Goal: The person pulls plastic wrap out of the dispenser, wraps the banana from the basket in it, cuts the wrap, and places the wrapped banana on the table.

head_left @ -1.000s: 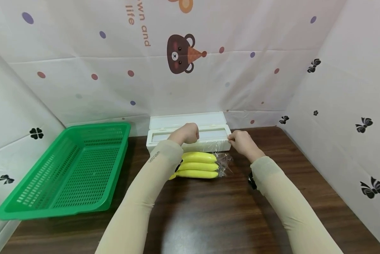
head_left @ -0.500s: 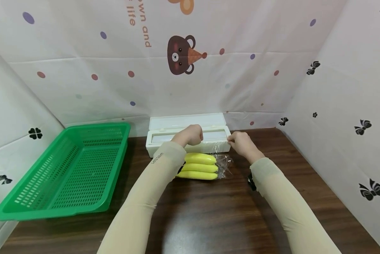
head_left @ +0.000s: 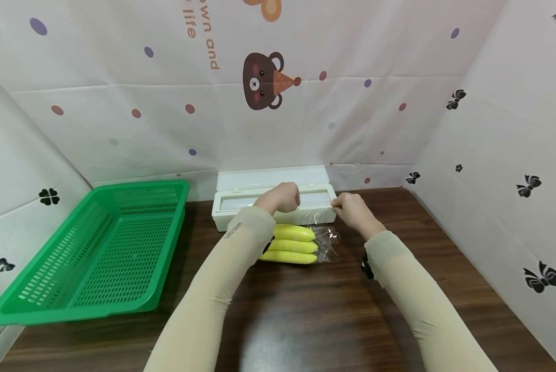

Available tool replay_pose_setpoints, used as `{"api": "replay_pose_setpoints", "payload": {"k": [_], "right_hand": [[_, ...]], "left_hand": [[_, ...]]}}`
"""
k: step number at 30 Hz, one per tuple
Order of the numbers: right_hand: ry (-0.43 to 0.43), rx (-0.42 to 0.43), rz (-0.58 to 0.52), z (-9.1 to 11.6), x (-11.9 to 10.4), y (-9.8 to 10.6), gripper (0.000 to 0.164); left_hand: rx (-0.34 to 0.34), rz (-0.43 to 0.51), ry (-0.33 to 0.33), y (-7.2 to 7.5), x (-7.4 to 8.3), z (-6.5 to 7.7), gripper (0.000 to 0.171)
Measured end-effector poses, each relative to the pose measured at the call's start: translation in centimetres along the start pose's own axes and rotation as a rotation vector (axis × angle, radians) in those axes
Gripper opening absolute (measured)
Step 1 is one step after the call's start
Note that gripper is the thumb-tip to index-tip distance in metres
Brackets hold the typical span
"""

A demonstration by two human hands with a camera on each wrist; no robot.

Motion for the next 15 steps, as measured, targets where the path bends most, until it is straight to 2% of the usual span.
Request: {"api": "replay_pose_setpoints", "payload": {"k": [15], "right_hand": [[0.008, 0.007, 0.010, -0.07, 0.00, 0.10, 0.020]], "left_hand": [[-0.008, -0.019, -0.025, -0.22, 0.71, -0.92, 0.034]]}}
Point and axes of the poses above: each hand's wrist, its own z-axis away from the middle knuckle, its own y-axis out of the back of the hand, x = y × z, the point moved 10 cm from there along -z, towards the middle knuckle, and after that the axes turned 15 degrees about -y, right-handed, at the moved point
